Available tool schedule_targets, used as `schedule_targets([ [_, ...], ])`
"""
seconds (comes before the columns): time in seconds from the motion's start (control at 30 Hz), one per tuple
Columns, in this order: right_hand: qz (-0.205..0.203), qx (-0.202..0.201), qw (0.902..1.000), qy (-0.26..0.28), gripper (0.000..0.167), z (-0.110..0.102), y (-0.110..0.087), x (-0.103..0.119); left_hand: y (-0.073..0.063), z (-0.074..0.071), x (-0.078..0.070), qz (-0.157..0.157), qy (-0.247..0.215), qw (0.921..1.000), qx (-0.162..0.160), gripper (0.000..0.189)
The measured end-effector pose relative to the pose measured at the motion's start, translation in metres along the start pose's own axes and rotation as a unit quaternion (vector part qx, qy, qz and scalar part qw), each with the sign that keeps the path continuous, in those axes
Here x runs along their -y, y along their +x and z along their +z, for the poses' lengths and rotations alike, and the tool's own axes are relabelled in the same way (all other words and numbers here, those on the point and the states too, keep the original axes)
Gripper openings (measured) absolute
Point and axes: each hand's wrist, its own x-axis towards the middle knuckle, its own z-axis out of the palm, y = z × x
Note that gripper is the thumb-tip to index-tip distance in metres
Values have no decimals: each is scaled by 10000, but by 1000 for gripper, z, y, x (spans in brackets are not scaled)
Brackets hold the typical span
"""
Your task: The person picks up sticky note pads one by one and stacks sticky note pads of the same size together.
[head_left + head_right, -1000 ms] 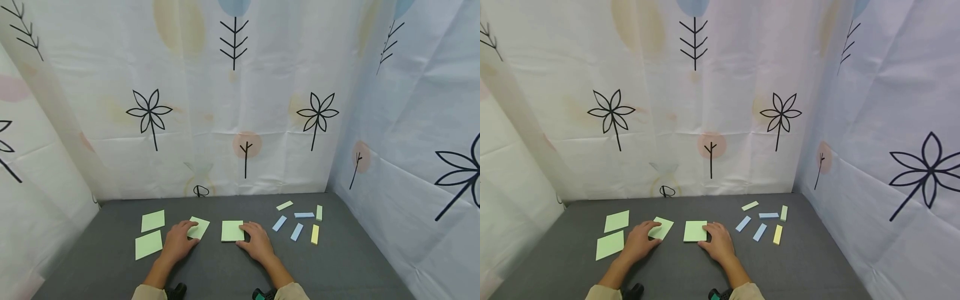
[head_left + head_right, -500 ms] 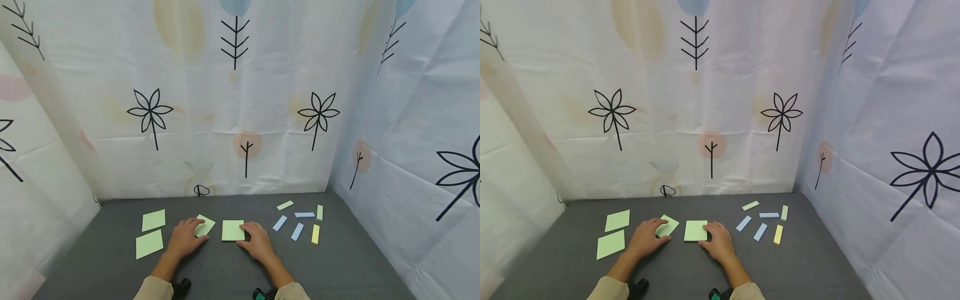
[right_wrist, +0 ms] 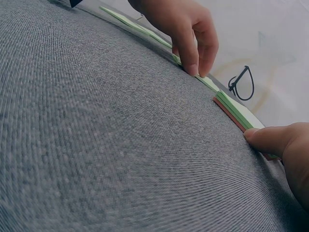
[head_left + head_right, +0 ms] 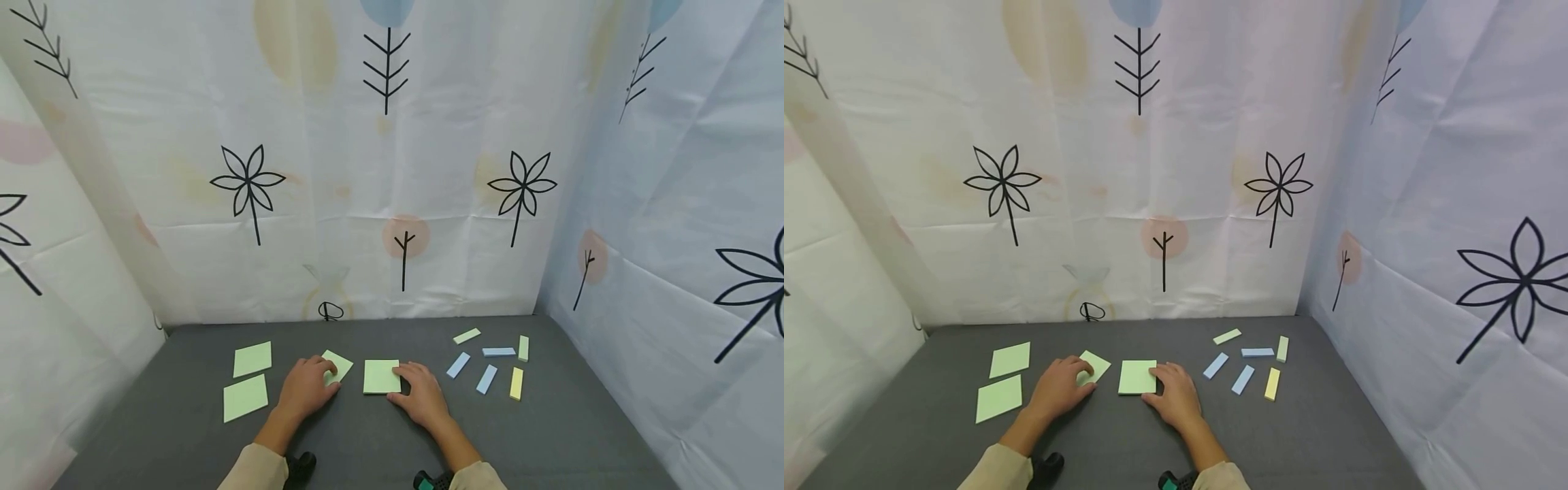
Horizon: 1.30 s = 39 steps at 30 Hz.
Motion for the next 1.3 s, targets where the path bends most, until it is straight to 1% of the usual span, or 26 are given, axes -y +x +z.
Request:
schedule_targets([
  [0.1, 11, 6, 10000, -12, 52, 0, 0, -1, 2, 1, -1, 19, 82, 9999, 58, 18],
  [0.2, 3, 5, 10000, -22, 52, 0, -1, -1, 2, 0, -2, 58, 115, 9999, 44, 16],
  [0.37, -16, -2, 10000, -15, 52, 0, 0, -1, 1, -2, -1, 103, -46, 9999, -36, 14],
  [0.6, -43, -36, 9999, -84, 51, -1, 1, -1, 3, -4, 4, 103, -209, 9997, 114, 12],
  [0.8, -44, -32, 10000, -51, 52, -2, 1, -2, 3, -8, 0, 47, -175, 9997, 168, 17],
  [0.9, -9, -23, 10000, -48, 52, -2, 1, -3, 5, -9, 0, 112, -72, 9997, 205, 23],
  [1.0, -9, -10, 10000, -56, 52, -2, 1, -3, 7, -10, 3, 127, -47, 9991, 392, 29],
  [1.1, -11, 44, 10000, -37, 52, -2, 1, -2, 9, -12, 8, 170, -158, 9972, 717, 34],
  [1.17, 12, 87, 10000, -22, 52, -2, 1, -1, 12, -13, 12, 231, -318, 9946, 960, 37],
  [1.3, 69, 90, 9999, 7, 52, -2, 1, 1, 21, -16, 20, 374, -631, 9868, 1442, 42],
])
